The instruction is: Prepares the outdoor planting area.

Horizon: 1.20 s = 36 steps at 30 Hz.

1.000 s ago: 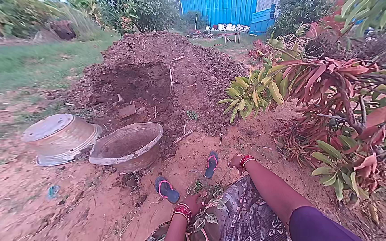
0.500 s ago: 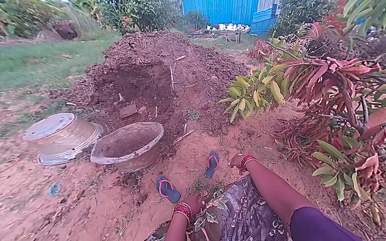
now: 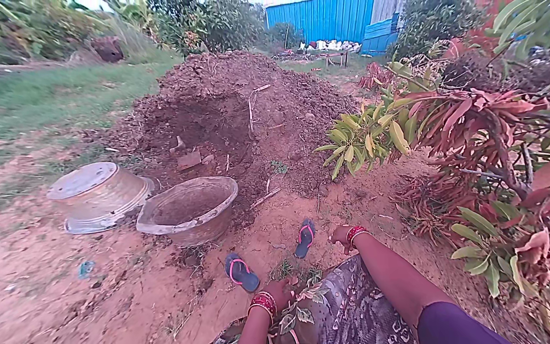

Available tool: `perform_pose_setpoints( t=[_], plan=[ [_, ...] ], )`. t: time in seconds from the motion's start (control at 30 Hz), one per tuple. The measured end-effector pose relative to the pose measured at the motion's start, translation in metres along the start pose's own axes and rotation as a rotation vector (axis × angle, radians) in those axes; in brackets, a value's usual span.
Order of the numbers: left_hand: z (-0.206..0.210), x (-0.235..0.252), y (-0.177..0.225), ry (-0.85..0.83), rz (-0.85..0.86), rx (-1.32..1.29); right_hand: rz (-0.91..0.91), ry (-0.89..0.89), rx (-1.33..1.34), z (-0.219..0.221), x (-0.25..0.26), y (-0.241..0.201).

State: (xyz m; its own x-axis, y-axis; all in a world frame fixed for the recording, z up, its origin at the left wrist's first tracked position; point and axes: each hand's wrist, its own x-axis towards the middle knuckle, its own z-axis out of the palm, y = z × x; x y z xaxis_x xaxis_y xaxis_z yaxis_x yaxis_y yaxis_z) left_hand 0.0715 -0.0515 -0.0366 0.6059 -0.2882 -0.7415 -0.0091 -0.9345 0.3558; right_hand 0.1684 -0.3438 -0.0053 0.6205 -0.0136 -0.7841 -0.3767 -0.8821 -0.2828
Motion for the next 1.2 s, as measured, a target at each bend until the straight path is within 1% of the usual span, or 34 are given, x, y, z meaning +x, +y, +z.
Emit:
perform_pose_setpoints(
  t=[0.87, 1.2],
  plan=[
    [0.0014, 0.0007, 0.0002, 0.01, 0.006, 0.001, 0.009, 0.003, -0.013, 0.0003, -0.0056, -0.002],
    [-0.0001, -0.0025, 0.0024, 0.002, -0.001, -0.007, 0.01, -0.009, -0.012, 0.0002, 0.0006, -0.0005]
  ],
)
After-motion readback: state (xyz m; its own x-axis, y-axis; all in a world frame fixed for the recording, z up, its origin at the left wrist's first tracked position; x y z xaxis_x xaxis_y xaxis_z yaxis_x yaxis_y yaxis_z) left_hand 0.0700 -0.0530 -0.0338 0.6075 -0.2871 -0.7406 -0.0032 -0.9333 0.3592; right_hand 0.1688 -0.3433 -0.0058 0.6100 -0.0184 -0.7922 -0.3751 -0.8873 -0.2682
